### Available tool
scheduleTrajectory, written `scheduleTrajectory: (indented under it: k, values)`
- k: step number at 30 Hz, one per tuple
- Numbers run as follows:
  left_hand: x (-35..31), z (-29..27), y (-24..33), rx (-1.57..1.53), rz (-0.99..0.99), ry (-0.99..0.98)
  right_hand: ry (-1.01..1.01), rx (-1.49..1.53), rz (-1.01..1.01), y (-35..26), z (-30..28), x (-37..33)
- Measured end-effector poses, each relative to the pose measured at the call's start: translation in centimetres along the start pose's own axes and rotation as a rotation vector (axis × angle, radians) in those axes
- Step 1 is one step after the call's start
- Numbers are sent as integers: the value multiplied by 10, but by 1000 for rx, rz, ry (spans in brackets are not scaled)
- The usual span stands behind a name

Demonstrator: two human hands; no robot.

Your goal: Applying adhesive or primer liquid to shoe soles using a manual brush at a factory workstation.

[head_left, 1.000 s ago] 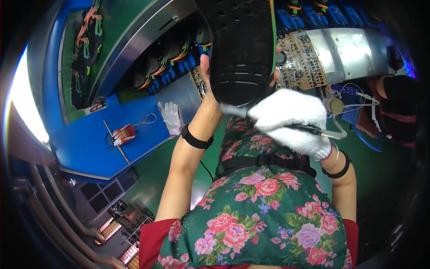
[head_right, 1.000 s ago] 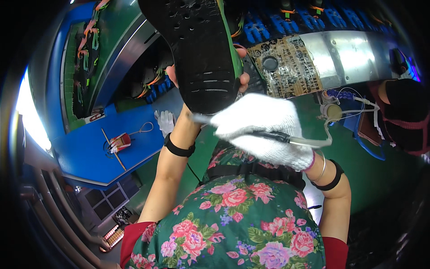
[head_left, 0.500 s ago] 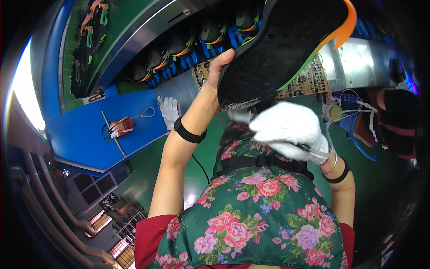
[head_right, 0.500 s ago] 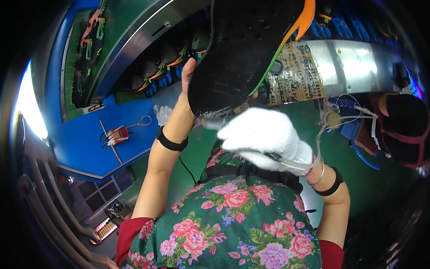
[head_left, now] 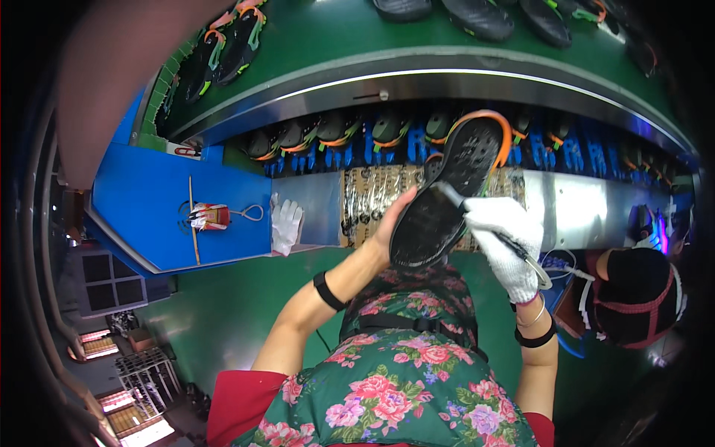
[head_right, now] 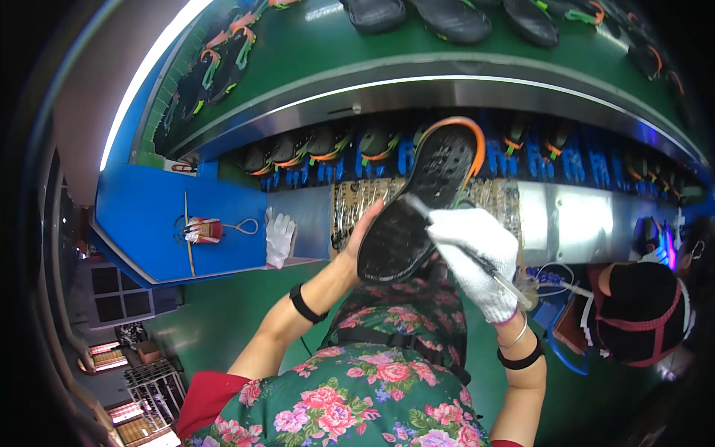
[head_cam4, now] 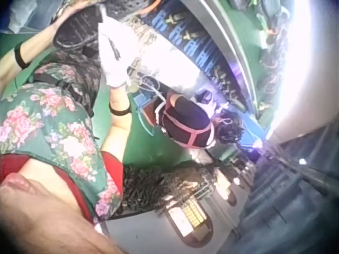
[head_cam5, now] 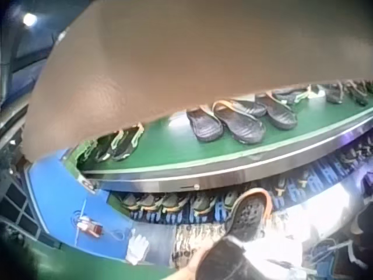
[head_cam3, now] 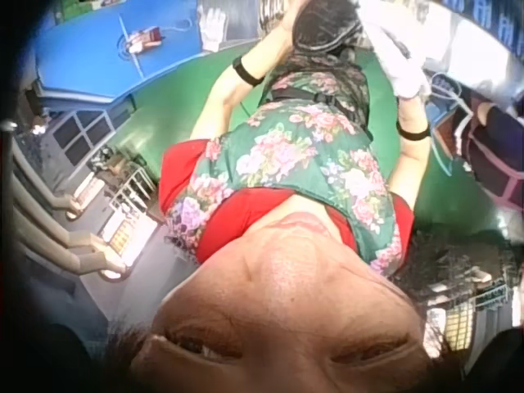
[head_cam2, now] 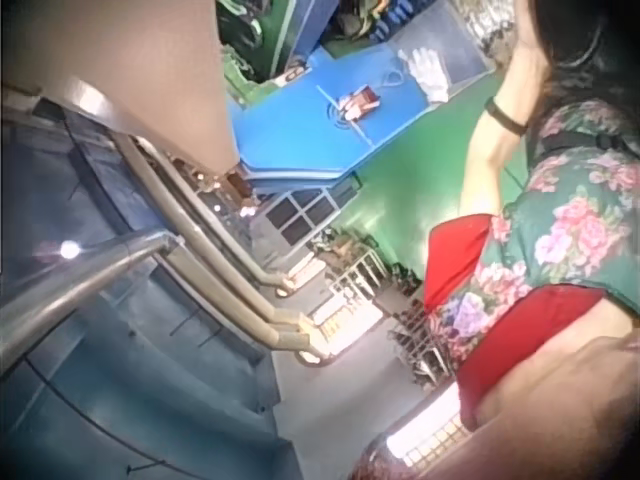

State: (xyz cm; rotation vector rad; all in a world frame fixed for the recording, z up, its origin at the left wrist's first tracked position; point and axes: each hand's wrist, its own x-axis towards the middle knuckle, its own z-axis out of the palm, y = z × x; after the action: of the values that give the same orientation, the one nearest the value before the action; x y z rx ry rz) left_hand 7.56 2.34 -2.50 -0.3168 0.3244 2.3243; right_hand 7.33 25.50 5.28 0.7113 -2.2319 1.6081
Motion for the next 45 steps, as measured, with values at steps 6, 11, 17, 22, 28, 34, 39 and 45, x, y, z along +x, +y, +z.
scheduleTrajectory:
  k: [6,11,17,22,28,34,39,45]
  values:
    - [-23,-6,7,-150,5,-49,-41,55,-114,-3,10,22]
    - [-47,30,64,177,241,-558,128,695,385,-14,-4,-3]
    - [-24,94,202,186,419,-701,312,867,621,4,13,-18]
    - [9,94,278,86,935,-335,239,835,632,29,45,-30]
    - [62,105,254,89,964,-227,334,876,716,38,46,-54]
    - [139,112,258,1601,1279,450,408,910,747,46,45,-63]
    - [137,103,244,1829,1397,704,455,944,730,48,44,-72]
    - [-23,98,200,1280,1625,344,559,983,718,55,15,-91]
